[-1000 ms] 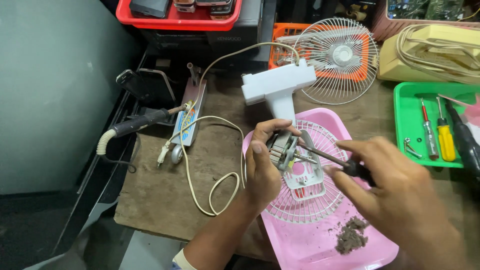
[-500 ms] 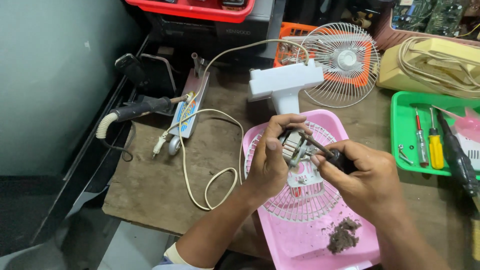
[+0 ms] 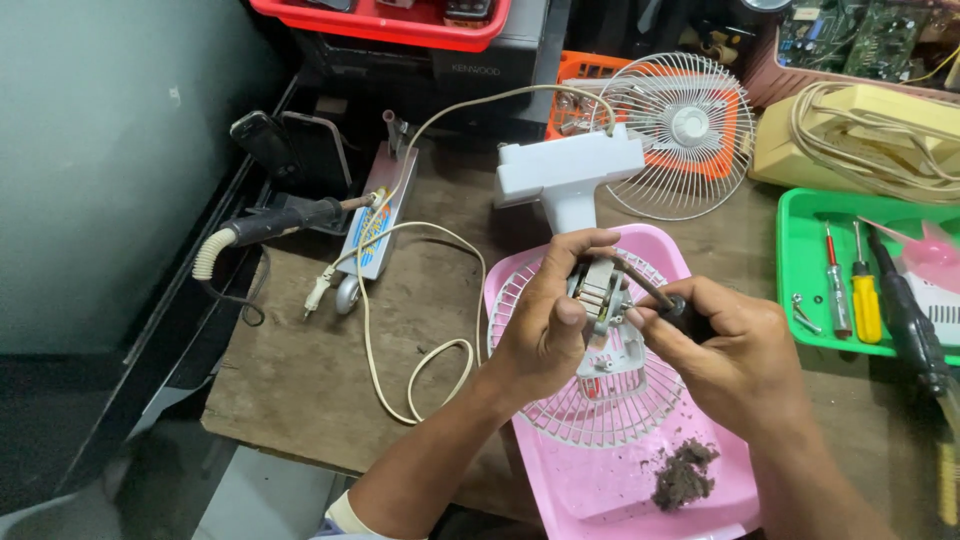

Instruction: Repairing and cleaning the motor components of a small electric fan using a screwdriver and brush.

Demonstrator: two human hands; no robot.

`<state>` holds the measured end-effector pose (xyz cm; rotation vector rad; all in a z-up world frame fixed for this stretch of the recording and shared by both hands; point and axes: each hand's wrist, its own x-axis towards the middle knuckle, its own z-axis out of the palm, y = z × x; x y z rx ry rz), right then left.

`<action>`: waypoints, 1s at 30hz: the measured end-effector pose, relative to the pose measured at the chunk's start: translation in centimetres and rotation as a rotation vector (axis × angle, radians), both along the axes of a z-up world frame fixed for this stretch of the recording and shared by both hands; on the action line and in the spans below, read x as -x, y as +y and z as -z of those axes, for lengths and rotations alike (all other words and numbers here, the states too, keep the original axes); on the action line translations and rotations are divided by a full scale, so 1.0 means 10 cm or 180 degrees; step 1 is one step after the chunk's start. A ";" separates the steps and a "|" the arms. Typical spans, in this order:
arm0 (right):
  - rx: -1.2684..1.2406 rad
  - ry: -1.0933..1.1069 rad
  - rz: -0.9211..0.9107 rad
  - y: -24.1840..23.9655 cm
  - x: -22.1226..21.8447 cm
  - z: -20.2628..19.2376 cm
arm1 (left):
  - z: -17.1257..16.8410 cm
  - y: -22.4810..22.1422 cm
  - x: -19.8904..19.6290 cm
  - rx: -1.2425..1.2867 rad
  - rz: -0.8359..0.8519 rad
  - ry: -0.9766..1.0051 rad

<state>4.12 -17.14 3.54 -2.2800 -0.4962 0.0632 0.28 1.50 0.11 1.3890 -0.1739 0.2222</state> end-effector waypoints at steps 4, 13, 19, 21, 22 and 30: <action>-0.0157 0.0294 0.0220 0.02 -0.01 -0.03 | -0.04 0.06 0.00 -0.0196 0.0229 -0.0006; -0.1405 0.1041 0.0445 -0.03 -0.17 0.12 | -0.10 0.07 -0.02 -0.0233 0.0097 0.0076; -0.1719 0.1345 0.0321 -0.04 -0.24 0.12 | -0.13 -0.01 -0.03 -0.0189 -0.0229 0.0314; -0.1728 0.1403 0.0378 -0.05 -0.25 0.13 | -0.13 -0.02 -0.03 -0.0159 -0.0248 0.0313; -0.1785 0.1408 0.0308 -0.07 -0.27 0.17 | -0.13 -0.02 -0.03 -0.0214 -0.0266 0.0325; -0.1589 0.1410 0.0015 -0.19 -0.37 0.27 | -0.08 -0.03 -0.04 -0.0714 -0.0451 0.0169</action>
